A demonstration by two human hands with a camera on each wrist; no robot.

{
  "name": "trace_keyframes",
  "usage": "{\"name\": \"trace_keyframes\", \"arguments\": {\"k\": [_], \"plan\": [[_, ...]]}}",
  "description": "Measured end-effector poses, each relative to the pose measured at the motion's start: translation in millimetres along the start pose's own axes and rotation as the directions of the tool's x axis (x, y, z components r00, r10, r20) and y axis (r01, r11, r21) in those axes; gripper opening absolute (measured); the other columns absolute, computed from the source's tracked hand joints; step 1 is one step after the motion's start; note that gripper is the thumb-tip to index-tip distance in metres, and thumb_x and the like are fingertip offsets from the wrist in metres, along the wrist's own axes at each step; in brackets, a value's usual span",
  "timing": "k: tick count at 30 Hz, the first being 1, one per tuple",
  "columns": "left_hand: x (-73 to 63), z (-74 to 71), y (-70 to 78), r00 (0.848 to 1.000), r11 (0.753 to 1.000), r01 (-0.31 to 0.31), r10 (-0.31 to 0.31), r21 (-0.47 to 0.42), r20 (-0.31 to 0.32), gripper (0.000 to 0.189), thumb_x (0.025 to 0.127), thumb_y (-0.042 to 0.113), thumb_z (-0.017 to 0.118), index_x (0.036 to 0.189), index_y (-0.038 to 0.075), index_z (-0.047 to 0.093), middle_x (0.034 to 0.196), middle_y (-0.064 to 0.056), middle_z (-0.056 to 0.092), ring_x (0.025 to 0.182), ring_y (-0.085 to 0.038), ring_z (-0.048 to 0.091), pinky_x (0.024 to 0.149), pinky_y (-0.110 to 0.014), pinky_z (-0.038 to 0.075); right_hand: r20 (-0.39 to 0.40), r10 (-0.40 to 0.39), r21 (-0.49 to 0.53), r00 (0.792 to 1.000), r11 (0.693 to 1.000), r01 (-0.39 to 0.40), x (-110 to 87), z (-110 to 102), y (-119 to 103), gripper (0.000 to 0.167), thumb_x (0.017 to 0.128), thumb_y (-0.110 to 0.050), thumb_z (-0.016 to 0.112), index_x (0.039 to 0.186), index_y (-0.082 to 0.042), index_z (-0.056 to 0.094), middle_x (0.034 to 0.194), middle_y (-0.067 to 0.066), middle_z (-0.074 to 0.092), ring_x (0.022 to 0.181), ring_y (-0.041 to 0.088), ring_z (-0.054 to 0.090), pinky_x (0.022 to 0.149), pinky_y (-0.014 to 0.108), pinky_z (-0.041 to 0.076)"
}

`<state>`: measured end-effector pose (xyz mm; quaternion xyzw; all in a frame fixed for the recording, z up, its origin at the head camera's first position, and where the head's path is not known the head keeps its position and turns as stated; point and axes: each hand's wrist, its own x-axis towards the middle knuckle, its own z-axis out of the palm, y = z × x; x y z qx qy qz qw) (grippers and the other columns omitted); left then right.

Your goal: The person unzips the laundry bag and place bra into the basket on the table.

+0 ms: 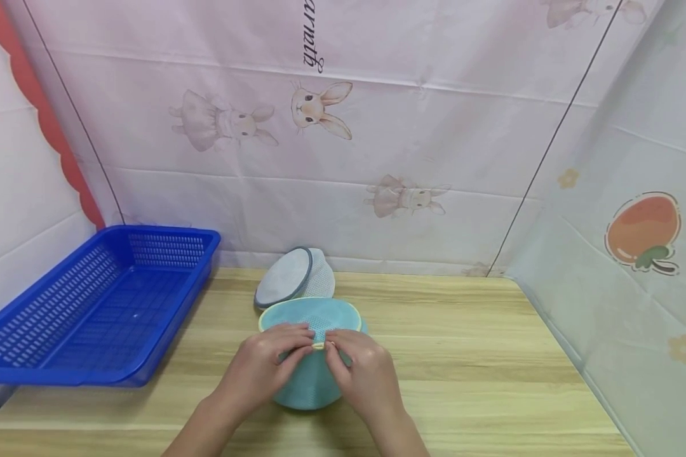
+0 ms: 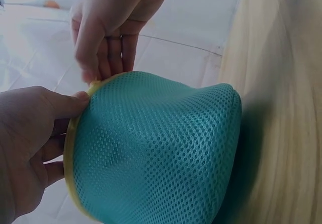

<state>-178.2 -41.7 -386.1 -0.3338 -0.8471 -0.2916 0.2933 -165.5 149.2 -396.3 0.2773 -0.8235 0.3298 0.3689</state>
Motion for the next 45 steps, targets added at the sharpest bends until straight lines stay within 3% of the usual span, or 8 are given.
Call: {"name": "trace_keyframes", "arguments": {"k": [9,16,19,28,45], "plan": [[0.5,-4.7,-5.2,0.999,0.999,0.052,-0.052,-0.003,-0.008,0.01,0.08,0.013,0.082,0.09,0.013,0.079,0.093,0.002,0.077,0.101,-0.014,0.071,0.093,-0.035,0.056,-0.02,0.049,-0.067,0.999,0.996,-0.05,1.0,-7,6,0.011,0.083,-0.004,0.073,0.092,-0.006,0.078,0.093,0.0,0.077,0.09,0.016,0.073,0.078,0.029,0.059],[1.8,-6.9,-4.5,0.997,0.997,0.077,-0.077,-0.008,0.009,0.009,0.082,0.015,0.08,0.09,0.016,0.079,0.093,0.005,0.077,0.101,-0.012,0.071,0.096,-0.036,0.054,-0.018,0.038,-0.079,0.999,0.996,-0.04,1.0,-7,5,0.009,0.083,-0.005,0.073,0.091,-0.007,0.078,0.093,-0.001,0.077,0.091,0.015,0.073,0.079,0.029,0.06],[1.4,-6.4,-4.1,0.998,0.998,0.066,-0.065,-0.013,0.01,0.009,0.082,0.017,0.08,0.091,0.016,0.079,0.093,0.004,0.077,0.102,-0.012,0.071,0.096,-0.036,0.054,-0.011,0.039,-0.074,0.999,0.996,-0.04,0.6,-6,3,0.008,0.084,-0.007,0.073,0.089,-0.007,0.078,0.094,-0.001,0.076,0.091,0.013,0.073,0.079,0.028,0.059],[-0.7,2.7,0.7,0.999,0.999,-0.054,0.054,-0.006,-0.007,0.013,0.082,0.017,0.08,0.094,0.013,0.079,0.095,0.003,0.077,0.099,-0.012,0.071,0.091,-0.036,0.057,-0.006,-0.042,0.001,0.999,0.999,0.042,-2.0,6,-6,0.011,0.084,-0.004,0.071,0.092,-0.008,0.077,0.093,0.001,0.076,0.088,0.017,0.073,0.083,0.025,0.057],[0.5,0.9,1.5,1.0,1.0,-0.003,0.003,-0.021,0.027,0.008,0.082,0.014,0.08,0.09,0.013,0.078,0.091,0.004,0.076,0.101,-0.014,0.071,0.093,-0.036,0.056,0.022,0.031,-0.017,0.999,0.999,-0.031,-2.5,3,-3,0.01,0.084,-0.006,0.072,0.091,-0.007,0.078,0.092,-0.002,0.076,0.089,0.012,0.073,0.081,0.022,0.057]]}}
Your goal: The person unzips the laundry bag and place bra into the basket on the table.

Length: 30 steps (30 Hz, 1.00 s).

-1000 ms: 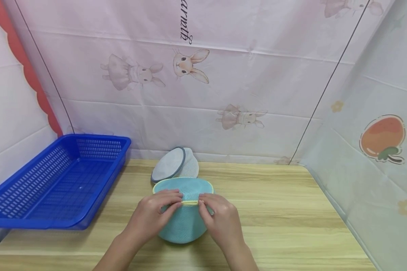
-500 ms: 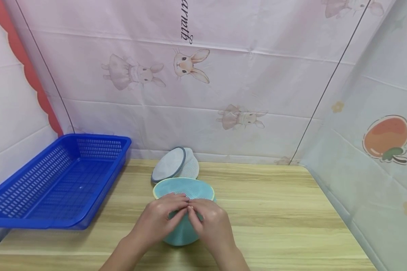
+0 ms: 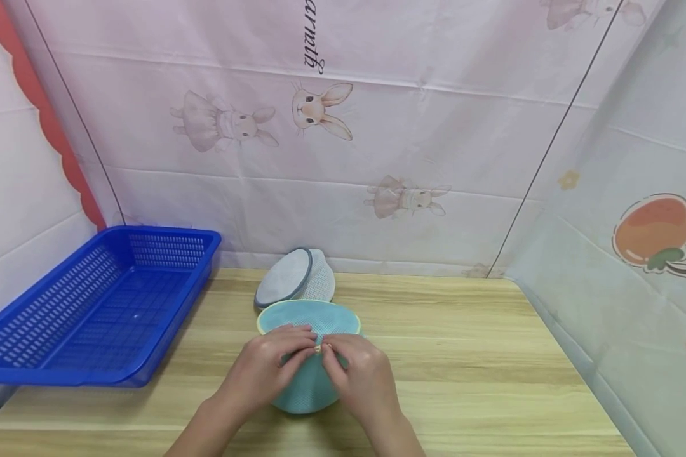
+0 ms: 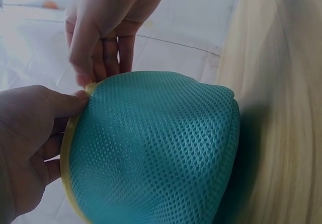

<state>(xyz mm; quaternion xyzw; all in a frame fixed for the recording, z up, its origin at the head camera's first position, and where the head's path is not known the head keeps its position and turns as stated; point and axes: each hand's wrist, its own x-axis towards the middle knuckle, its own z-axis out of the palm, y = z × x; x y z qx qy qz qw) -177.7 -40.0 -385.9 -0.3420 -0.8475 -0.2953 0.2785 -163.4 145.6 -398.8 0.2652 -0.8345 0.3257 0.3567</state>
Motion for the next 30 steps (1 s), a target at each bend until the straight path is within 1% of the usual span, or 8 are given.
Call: {"name": "trace_keyframes", "arguments": {"k": [8,11,18,20,24,30], "plan": [[0.8,-3.5,-5.7,0.999,0.999,0.042,-0.042,-0.013,-0.018,0.008,0.081,0.011,0.08,0.089,0.014,0.078,0.091,0.004,0.076,0.101,-0.014,0.071,0.093,-0.034,0.056,-0.035,0.012,-0.034,0.999,0.999,-0.013,1.2,-6,7,0.012,0.081,-0.001,0.074,0.091,-0.006,0.078,0.091,0.0,0.076,0.086,0.012,0.073,0.075,0.023,0.059],[0.6,-4.9,-6.9,0.998,0.998,0.064,-0.064,-0.017,-0.017,0.01,0.081,0.011,0.081,0.09,0.013,0.078,0.091,0.004,0.077,0.102,-0.014,0.071,0.093,-0.034,0.056,-0.039,0.024,-0.041,0.999,0.999,-0.025,1.2,-7,8,0.011,0.081,-0.002,0.075,0.091,-0.007,0.078,0.091,-0.001,0.077,0.087,0.012,0.073,0.076,0.022,0.059],[0.3,-6.0,-7.4,0.995,0.995,0.098,-0.098,-0.006,-0.004,0.009,0.081,0.012,0.081,0.09,0.014,0.079,0.09,0.005,0.077,0.103,-0.013,0.071,0.095,-0.034,0.054,-0.045,0.012,-0.042,0.999,0.999,-0.013,1.4,-6,8,0.011,0.081,-0.004,0.075,0.09,-0.008,0.078,0.091,-0.002,0.076,0.086,0.011,0.073,0.075,0.023,0.059],[0.1,-6.0,-6.9,0.995,0.995,0.099,-0.099,0.004,-0.009,0.009,0.08,0.012,0.081,0.089,0.014,0.079,0.09,0.005,0.077,0.102,-0.013,0.071,0.096,-0.035,0.054,-0.049,0.001,-0.044,0.999,0.999,-0.003,1.6,-5,6,0.01,0.081,-0.004,0.075,0.09,-0.008,0.078,0.09,-0.002,0.076,0.085,0.012,0.073,0.074,0.023,0.059],[-0.1,-4.8,-5.2,0.997,0.997,0.076,-0.076,0.011,-0.016,0.01,0.081,0.015,0.081,0.09,0.014,0.079,0.091,0.005,0.076,0.102,-0.012,0.071,0.096,-0.037,0.054,-0.052,-0.022,-0.033,0.998,0.999,0.02,1.7,-2,2,0.01,0.081,-0.005,0.073,0.089,-0.008,0.077,0.09,-0.001,0.076,0.084,0.013,0.073,0.076,0.025,0.059],[-1.7,1.5,-0.3,1.0,1.0,-0.018,0.018,0.004,-0.014,0.012,0.082,0.017,0.079,0.094,0.012,0.079,0.094,0.004,0.077,0.101,-0.013,0.071,0.094,-0.04,0.055,-0.034,-0.045,-0.005,0.998,0.999,0.045,0.1,3,-4,0.01,0.082,-0.005,0.073,0.09,-0.009,0.077,0.09,-0.002,0.076,0.086,0.014,0.073,0.08,0.023,0.058]]}}
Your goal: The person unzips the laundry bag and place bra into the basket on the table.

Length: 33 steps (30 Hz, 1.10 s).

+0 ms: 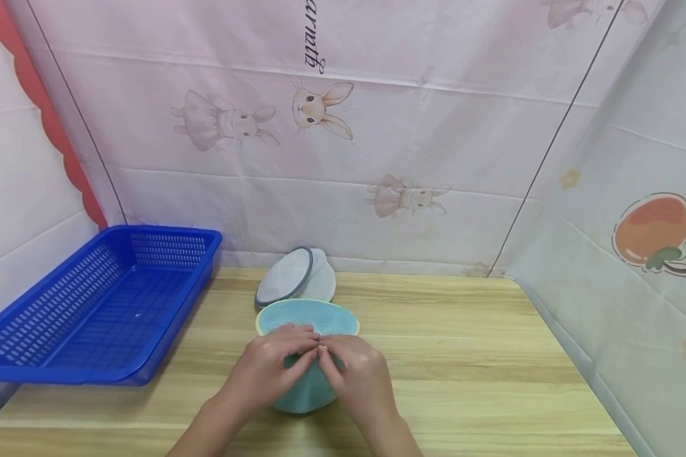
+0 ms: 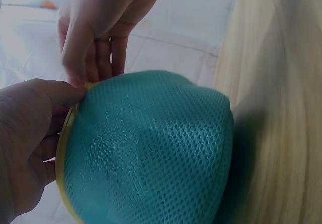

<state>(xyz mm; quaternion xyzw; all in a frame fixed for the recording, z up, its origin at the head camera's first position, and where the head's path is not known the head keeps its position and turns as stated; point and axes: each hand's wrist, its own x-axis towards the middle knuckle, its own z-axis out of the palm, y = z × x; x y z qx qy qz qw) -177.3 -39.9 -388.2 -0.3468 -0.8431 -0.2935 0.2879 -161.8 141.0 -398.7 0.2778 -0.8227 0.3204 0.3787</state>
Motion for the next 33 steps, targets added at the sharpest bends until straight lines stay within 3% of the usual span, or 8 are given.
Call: {"name": "trace_keyframes", "arguments": {"k": [11,18,26,33], "plan": [[-0.5,0.7,0.9,1.0,1.0,-0.014,0.014,-0.003,-0.002,0.008,0.082,0.012,0.079,0.091,0.011,0.078,0.091,0.004,0.076,0.101,-0.015,0.071,0.095,-0.038,0.055,0.025,0.042,-0.026,0.999,0.999,-0.041,0.7,-2,-1,0.01,0.081,-0.007,0.074,0.09,-0.009,0.078,0.091,-0.002,0.076,0.087,0.012,0.073,0.079,0.025,0.058],[0.8,-2.5,-4.9,0.999,0.999,0.032,-0.033,-0.037,-0.016,0.009,0.082,0.01,0.079,0.091,0.01,0.078,0.091,0.003,0.076,0.101,-0.015,0.071,0.096,-0.042,0.054,-0.021,0.047,-0.038,0.999,0.998,-0.047,2.3,-7,4,0.01,0.081,-0.004,0.072,0.088,-0.008,0.078,0.088,-0.001,0.076,0.083,0.013,0.073,0.075,0.025,0.059],[1.1,-7.7,-11.4,0.995,0.995,0.095,-0.095,-0.014,-0.023,0.01,0.081,0.007,0.08,0.09,0.012,0.077,0.09,0.004,0.076,0.103,-0.016,0.071,0.098,-0.044,0.052,-0.038,0.07,-0.073,0.997,0.995,-0.073,3.2,-11,8,0.01,0.08,-0.005,0.073,0.087,-0.009,0.078,0.089,0.0,0.077,0.083,0.013,0.074,0.075,0.026,0.06],[1.1,-8.2,-11.0,0.994,0.994,0.107,-0.107,0.021,-0.002,0.009,0.082,0.011,0.08,0.09,0.013,0.078,0.09,0.004,0.076,0.103,-0.015,0.071,0.098,-0.042,0.053,-0.038,0.055,-0.09,0.998,0.994,-0.058,2.7,-9,8,0.011,0.078,-0.002,0.075,0.087,-0.008,0.078,0.088,0.0,0.077,0.082,0.01,0.073,0.073,0.024,0.059]]}}
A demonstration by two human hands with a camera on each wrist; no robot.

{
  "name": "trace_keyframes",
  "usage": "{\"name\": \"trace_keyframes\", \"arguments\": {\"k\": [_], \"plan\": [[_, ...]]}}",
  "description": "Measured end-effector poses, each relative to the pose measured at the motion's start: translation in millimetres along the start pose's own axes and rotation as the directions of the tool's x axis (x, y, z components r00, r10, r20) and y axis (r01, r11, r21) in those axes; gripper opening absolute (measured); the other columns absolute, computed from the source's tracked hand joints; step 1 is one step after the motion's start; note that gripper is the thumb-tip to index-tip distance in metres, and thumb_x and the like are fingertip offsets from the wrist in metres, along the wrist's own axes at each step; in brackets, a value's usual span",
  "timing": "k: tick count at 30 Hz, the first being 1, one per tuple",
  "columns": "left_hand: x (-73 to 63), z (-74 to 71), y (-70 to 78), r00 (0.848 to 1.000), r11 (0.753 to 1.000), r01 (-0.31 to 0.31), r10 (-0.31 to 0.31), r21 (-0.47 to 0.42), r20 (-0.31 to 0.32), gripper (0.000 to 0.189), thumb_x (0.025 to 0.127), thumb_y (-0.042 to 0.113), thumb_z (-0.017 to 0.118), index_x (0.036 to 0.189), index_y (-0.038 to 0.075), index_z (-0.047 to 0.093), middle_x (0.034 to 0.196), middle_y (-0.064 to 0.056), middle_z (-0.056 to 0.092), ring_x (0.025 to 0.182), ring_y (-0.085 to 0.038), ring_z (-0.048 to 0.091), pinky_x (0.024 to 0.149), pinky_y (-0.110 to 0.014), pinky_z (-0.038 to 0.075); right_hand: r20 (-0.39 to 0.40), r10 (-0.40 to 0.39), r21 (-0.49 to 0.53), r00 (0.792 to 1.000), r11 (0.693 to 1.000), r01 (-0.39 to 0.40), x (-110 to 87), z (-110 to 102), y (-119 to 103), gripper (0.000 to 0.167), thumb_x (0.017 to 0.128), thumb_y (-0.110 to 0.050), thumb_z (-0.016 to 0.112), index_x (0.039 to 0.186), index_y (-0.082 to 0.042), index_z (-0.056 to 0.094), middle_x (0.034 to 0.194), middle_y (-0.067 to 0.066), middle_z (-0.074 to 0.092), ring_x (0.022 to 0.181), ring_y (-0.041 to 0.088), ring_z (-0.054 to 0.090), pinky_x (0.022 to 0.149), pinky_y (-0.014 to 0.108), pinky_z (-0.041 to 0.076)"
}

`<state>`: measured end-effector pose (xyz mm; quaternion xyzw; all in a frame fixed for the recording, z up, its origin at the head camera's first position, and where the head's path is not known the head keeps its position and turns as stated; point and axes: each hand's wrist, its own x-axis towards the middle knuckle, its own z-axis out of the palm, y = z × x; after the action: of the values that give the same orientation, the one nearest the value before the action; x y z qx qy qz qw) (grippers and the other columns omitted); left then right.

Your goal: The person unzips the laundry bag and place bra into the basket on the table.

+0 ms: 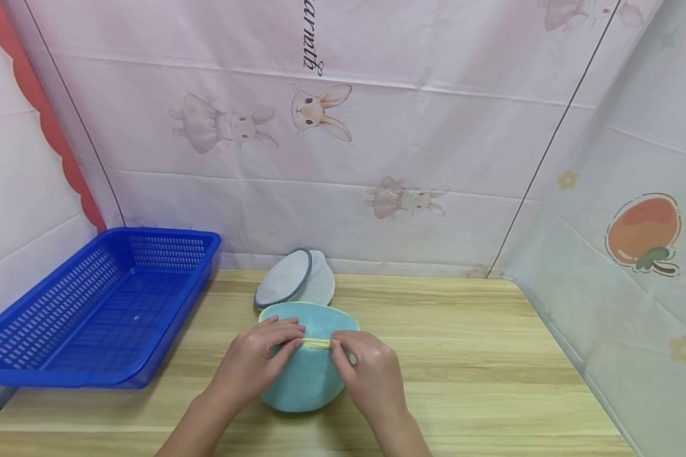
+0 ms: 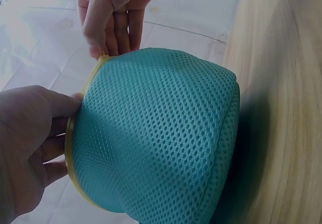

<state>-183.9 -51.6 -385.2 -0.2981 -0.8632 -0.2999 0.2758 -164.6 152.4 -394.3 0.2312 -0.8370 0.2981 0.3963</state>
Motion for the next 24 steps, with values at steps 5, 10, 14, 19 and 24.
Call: {"name": "trace_keyframes", "arguments": {"k": [5,10,14,19,24], "plan": [[-0.8,2.2,2.5,0.999,0.999,-0.042,0.042,0.003,-0.005,0.01,0.082,0.013,0.08,0.092,0.012,0.078,0.093,0.002,0.077,0.102,-0.015,0.071,0.098,-0.044,0.053,0.024,0.003,0.017,1.0,1.0,-0.003,-2.1,2,-2,0.011,0.079,-0.005,0.075,0.089,-0.008,0.078,0.089,0.0,0.077,0.083,0.012,0.073,0.075,0.025,0.059],[-1.2,6.8,9.4,0.992,0.992,-0.128,0.128,-0.012,-0.011,0.013,0.082,0.014,0.08,0.095,0.011,0.078,0.096,0.002,0.077,0.101,-0.015,0.071,0.095,-0.045,0.054,0.048,-0.034,0.046,0.998,0.998,0.032,-2.9,6,-7,0.01,0.081,-0.007,0.075,0.091,-0.009,0.078,0.091,-0.002,0.076,0.086,0.013,0.073,0.079,0.026,0.058],[-2.0,8.9,13.5,0.991,0.991,-0.133,0.133,-0.017,-0.007,0.013,0.083,0.014,0.078,0.096,0.011,0.078,0.097,0.002,0.077,0.101,-0.015,0.071,0.095,-0.044,0.054,0.043,-0.052,0.059,0.998,0.997,0.049,-3.1,8,-10,0.011,0.08,-0.005,0.076,0.09,-0.009,0.078,0.09,-0.003,0.076,0.086,0.012,0.073,0.079,0.026,0.058],[-2.8,10.0,13.6,0.994,0.993,-0.114,0.114,-0.02,0.002,0.011,0.083,0.012,0.079,0.094,0.011,0.078,0.095,0.002,0.077,0.102,-0.014,0.071,0.096,-0.043,0.054,0.04,-0.057,0.052,0.998,0.997,0.054,-3.4,8,-9,0.012,0.078,-0.004,0.077,0.088,-0.009,0.078,0.09,-0.004,0.076,0.086,0.011,0.073,0.078,0.026,0.059],[-1.7,9.7,12.5,0.994,0.994,-0.108,0.108,-0.023,0.012,0.01,0.082,0.012,0.079,0.092,0.011,0.078,0.093,0.003,0.076,0.102,-0.014,0.071,0.097,-0.044,0.054,0.056,-0.009,0.063,0.998,0.998,0.006,-3.0,5,-6,0.011,0.08,-0.005,0.075,0.09,-0.009,0.078,0.09,-0.003,0.076,0.085,0.012,0.073,0.078,0.025,0.058]]}}
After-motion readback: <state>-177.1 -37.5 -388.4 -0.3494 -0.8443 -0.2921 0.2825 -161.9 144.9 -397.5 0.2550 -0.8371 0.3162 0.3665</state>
